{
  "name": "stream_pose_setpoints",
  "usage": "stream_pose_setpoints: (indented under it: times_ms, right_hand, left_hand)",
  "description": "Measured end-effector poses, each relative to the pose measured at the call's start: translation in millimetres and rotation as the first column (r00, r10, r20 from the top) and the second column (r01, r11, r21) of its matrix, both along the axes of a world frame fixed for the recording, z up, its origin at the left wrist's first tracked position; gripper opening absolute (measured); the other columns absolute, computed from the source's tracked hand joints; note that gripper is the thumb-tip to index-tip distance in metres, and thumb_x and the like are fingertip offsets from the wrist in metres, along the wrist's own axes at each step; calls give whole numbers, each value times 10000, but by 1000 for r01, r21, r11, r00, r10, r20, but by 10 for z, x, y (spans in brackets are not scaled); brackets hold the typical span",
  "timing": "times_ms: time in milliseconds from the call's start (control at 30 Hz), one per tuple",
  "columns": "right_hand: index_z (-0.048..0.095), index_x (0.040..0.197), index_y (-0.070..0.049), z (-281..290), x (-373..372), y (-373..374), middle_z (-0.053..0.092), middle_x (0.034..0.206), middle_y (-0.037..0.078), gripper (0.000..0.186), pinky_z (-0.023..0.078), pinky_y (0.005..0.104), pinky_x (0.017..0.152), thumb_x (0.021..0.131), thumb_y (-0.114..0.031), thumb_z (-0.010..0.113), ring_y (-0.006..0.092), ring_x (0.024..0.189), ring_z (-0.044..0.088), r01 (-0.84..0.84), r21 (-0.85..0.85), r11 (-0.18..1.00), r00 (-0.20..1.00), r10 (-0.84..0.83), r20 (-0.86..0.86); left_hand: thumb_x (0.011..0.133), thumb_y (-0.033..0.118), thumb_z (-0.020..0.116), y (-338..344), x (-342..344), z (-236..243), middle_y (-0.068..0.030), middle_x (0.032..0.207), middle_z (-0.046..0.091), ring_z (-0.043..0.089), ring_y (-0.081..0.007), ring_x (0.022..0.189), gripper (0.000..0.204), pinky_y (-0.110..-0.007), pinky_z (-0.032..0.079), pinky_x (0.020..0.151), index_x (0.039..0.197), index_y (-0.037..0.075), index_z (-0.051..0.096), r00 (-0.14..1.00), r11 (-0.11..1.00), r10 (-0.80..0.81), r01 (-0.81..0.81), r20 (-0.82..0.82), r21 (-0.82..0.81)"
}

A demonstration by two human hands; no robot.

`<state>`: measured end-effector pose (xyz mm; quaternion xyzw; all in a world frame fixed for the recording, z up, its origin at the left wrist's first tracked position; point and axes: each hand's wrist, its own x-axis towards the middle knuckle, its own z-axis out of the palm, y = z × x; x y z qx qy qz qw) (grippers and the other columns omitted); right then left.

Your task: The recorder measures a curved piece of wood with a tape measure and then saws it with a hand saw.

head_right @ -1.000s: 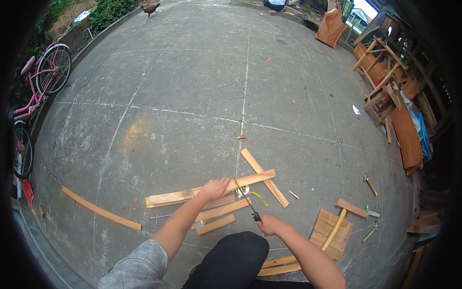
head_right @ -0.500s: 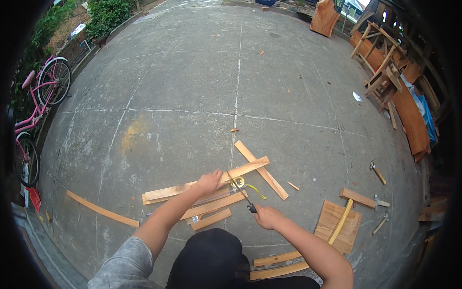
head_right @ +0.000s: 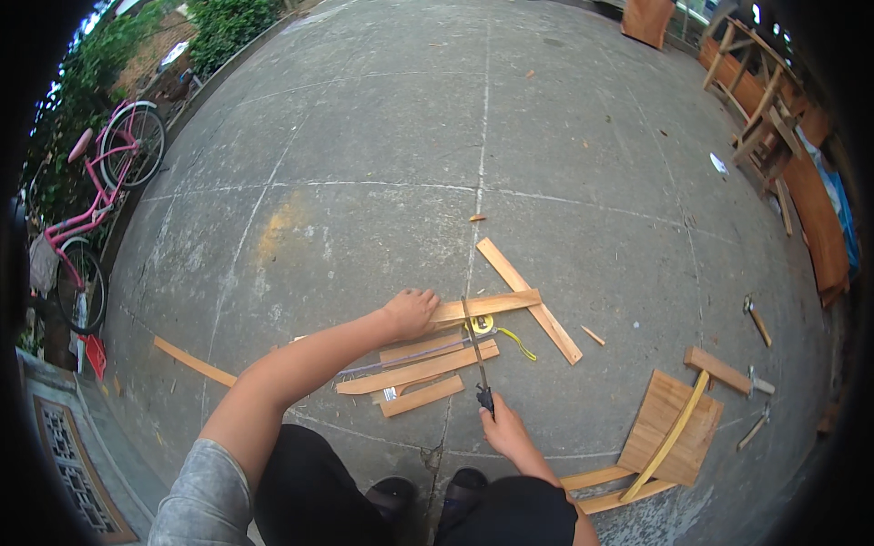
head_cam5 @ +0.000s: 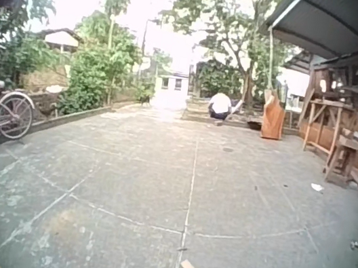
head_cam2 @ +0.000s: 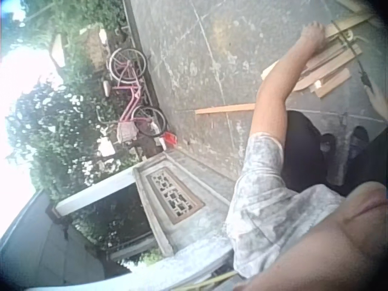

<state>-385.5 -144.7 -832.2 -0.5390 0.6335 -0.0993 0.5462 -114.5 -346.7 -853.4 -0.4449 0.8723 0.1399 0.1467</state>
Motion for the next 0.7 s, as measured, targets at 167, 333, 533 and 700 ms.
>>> stream_pose_setpoints:
  times_ms: [167, 333, 533, 700]
  right_hand:
    - [579, 1138, -35, -345, -45, 134, 576, 753, 30, 196, 489, 302, 555, 1070, -216, 552, 134, 588, 587, 248, 89, 965, 957, -259, 131]
    - [622, 1119, -41, -403, 8, 64, 575, 737, 35, 247, 465, 308, 574, 1086, -264, 519, 134, 616, 571, 222, -17, 975, 971, -220, 89]
    - [624, 1118, -21, -519, 168, 107, 664, 827, 239, 343, 483, 487, 712, 1100, -319, 454, 453, 811, 666, 221, -185, 958, 973, -230, -27]
    - [610, 1092, -24, -500, 173, 29, 561, 705, 147, 321, 466, 455, 652, 1107, -301, 448, 305, 659, 610, 240, -176, 955, 971, -235, 48]
  left_hand:
    - [1010, 486, 557, 193, 39, 89, -197, 1303, 586, 588, -376, 1234, 587, -497, 473, 1049, 1316, -14, 536, 993, 993, 94, -88, -71, 74]
    - [1037, 510, 509, 404, 27, -158, -213, 1294, 585, 573, -371, 1233, 621, -486, 422, 1104, 1346, -28, 523, 940, 973, 196, -222, -280, -66]
    - [1054, 510, 482, 561, 10, -607, -214, 1313, 597, 572, -374, 1235, 633, -472, 415, 1106, 1378, -32, 522, 862, 906, 222, -354, -455, -230]
    - [1044, 514, 504, 476, -13, -513, -163, 1208, 628, 613, -340, 1141, 576, -453, 470, 990, 1330, 17, 560, 843, 894, 355, -432, -404, -115]
